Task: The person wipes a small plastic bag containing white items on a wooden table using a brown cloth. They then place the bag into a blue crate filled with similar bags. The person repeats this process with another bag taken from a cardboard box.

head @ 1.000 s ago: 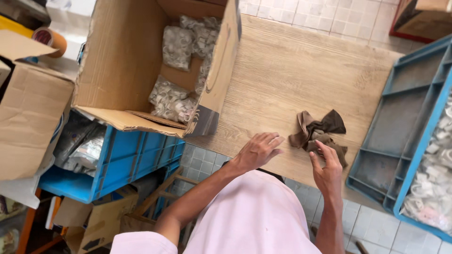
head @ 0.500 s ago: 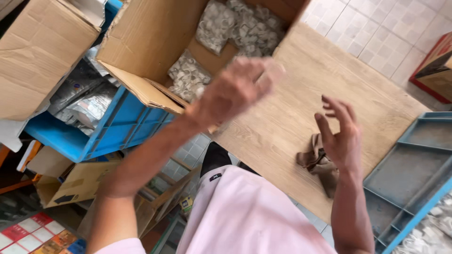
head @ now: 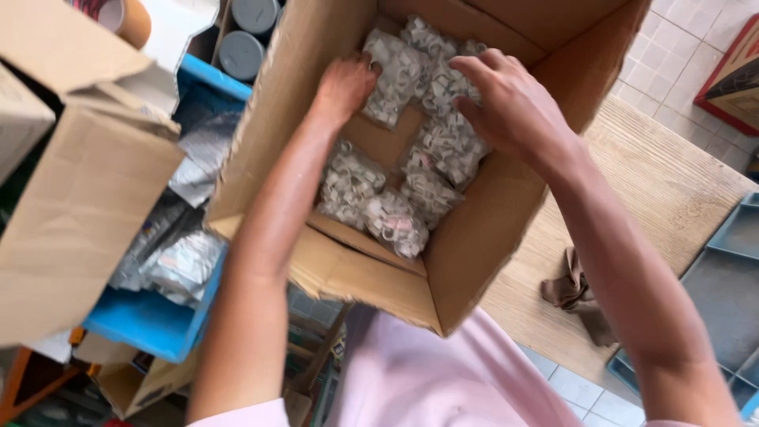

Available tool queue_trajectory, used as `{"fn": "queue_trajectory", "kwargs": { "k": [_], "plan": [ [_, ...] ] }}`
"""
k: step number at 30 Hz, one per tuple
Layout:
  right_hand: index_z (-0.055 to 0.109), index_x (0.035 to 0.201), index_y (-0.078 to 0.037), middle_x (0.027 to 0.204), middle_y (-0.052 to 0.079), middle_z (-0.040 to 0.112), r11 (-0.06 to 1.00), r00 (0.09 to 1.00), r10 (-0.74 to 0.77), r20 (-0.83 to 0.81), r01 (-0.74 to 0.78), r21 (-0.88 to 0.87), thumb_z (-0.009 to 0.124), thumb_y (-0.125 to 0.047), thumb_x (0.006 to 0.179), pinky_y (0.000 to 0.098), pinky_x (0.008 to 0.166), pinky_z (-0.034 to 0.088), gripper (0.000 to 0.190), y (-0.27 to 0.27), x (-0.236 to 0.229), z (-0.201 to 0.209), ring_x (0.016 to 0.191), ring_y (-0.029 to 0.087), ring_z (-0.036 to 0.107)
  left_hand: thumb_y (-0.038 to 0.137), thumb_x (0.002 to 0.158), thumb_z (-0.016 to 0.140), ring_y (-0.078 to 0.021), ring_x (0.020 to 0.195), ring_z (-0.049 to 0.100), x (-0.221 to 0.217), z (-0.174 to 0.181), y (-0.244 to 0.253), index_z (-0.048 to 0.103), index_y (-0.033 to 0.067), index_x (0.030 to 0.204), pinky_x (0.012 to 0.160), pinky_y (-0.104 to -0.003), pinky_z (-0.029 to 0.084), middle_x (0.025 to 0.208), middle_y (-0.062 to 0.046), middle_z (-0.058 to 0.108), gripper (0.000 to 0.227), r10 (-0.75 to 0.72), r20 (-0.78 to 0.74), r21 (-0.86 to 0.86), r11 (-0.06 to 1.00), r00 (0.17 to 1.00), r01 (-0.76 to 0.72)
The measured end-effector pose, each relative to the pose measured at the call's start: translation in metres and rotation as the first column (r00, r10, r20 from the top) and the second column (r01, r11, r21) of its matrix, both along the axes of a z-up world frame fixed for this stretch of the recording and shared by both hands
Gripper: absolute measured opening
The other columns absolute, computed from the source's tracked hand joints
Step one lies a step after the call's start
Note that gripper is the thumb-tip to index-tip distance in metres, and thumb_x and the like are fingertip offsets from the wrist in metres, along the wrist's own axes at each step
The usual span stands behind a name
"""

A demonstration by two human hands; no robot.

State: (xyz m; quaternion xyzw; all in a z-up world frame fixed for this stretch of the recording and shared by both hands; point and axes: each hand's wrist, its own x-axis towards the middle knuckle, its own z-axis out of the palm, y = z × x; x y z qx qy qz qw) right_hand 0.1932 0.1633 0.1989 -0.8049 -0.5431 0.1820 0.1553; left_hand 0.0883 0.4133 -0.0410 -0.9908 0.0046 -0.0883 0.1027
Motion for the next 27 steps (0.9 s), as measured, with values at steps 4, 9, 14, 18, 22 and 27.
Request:
{"fn": "queue_trajectory", "kwargs": {
  "k": [4, 9, 14, 18, 22, 27],
  "plan": [
    [0.055, 0.125, -0.004, 0.103, 0.025, 0.058, 0.934, 0.999, -0.006, 0.040, 0.020, -0.357, 0.057, -0.017, 0.093, 0.0565, 0.074, 0.050, 0.035, 0.066, 0.040, -0.075, 0.095, 0.045, 0.061, 0.019, 0.083, 0.053, -0.0210, 0.071, 0.055, -0.001, -0.065, -0.019, 0.059, 0.0151, 0.090, 0.060, -0.036, 0.042, 0.081, -0.003, 0.055, 0.010, 0.172, 0.209, 0.026, 0.983, 0.963, -0.181],
    [0.055, 0.132, -0.009, 0.125, 0.025, 0.061, 0.836, 0.989, -0.149, -0.002, 0.125, -0.534, 0.050, -0.012, 0.091, 0.0561, 0.085, 0.051, 0.041, 0.107, 0.061, -0.167, 0.109, 0.046, 0.061, 0.092, 0.076, 0.058, -0.0315, 0.141, 0.039, -0.005, -0.086, -0.091, 0.016, 0.0080, 0.156, 0.103, -0.046, 0.046, 0.158, -0.021, 0.026, 0.124, 0.616, -0.135, 0.051, 0.787, 0.776, -0.615],
    [0.032, 0.150, -0.009, 0.148, 0.024, 0.041, 0.937, 0.972, -0.210, -0.107, 0.169, -0.305, 0.063, -0.033, 0.089, 0.0523, 0.105, 0.034, 0.072, 0.111, 0.061, -0.272, 0.133, 0.044, 0.039, 0.077, 0.084, 0.059, -0.0390, 0.149, 0.021, 0.004, -0.064, -0.108, 0.012, 0.0033, 0.156, 0.112, -0.050, 0.037, 0.159, -0.028, 0.015, 0.113, 0.668, -0.198, -0.066, 0.721, 0.717, -0.690],
    [0.042, 0.140, 0.003, 0.130, 0.031, 0.051, 0.918, 0.951, -0.274, -0.145, 0.213, -0.335, 0.066, -0.057, 0.089, 0.0617, 0.105, 0.038, 0.082, 0.114, 0.036, -0.289, 0.128, 0.049, 0.045, 0.022, 0.101, 0.049, -0.0391, 0.140, 0.038, 0.002, -0.043, -0.110, 0.035, 0.0010, 0.148, 0.113, -0.059, 0.026, 0.149, -0.032, 0.036, 0.053, 0.709, 0.156, -0.275, 0.700, 0.688, -0.659],
    [0.059, 0.122, 0.012, 0.111, 0.035, 0.064, 0.946, 0.889, -0.308, -0.339, 0.248, -0.210, 0.076, -0.055, 0.082, 0.0533, 0.090, 0.051, 0.079, 0.111, 0.024, -0.267, 0.110, 0.048, 0.060, 0.020, 0.104, 0.043, -0.0376, 0.141, 0.038, -0.005, -0.045, -0.110, 0.035, 0.0012, 0.148, 0.114, -0.059, 0.024, 0.150, -0.031, 0.035, 0.049, 0.720, 0.172, -0.346, 0.683, 0.672, -0.643],
    [0.061, 0.122, 0.011, 0.123, 0.034, 0.060, 0.835, 0.870, -0.389, -0.302, 0.195, -0.514, 0.061, -0.068, 0.081, 0.0549, 0.103, 0.045, 0.088, 0.128, 0.045, -0.201, 0.123, 0.046, 0.054, 0.011, 0.104, 0.034, -0.0301, 0.119, 0.061, 0.008, -0.044, -0.090, 0.052, 0.0030, 0.136, 0.097, -0.050, 0.049, 0.136, -0.021, 0.054, 0.037, 0.548, 0.375, -0.177, 0.834, 0.748, -0.522]
  ]
}}
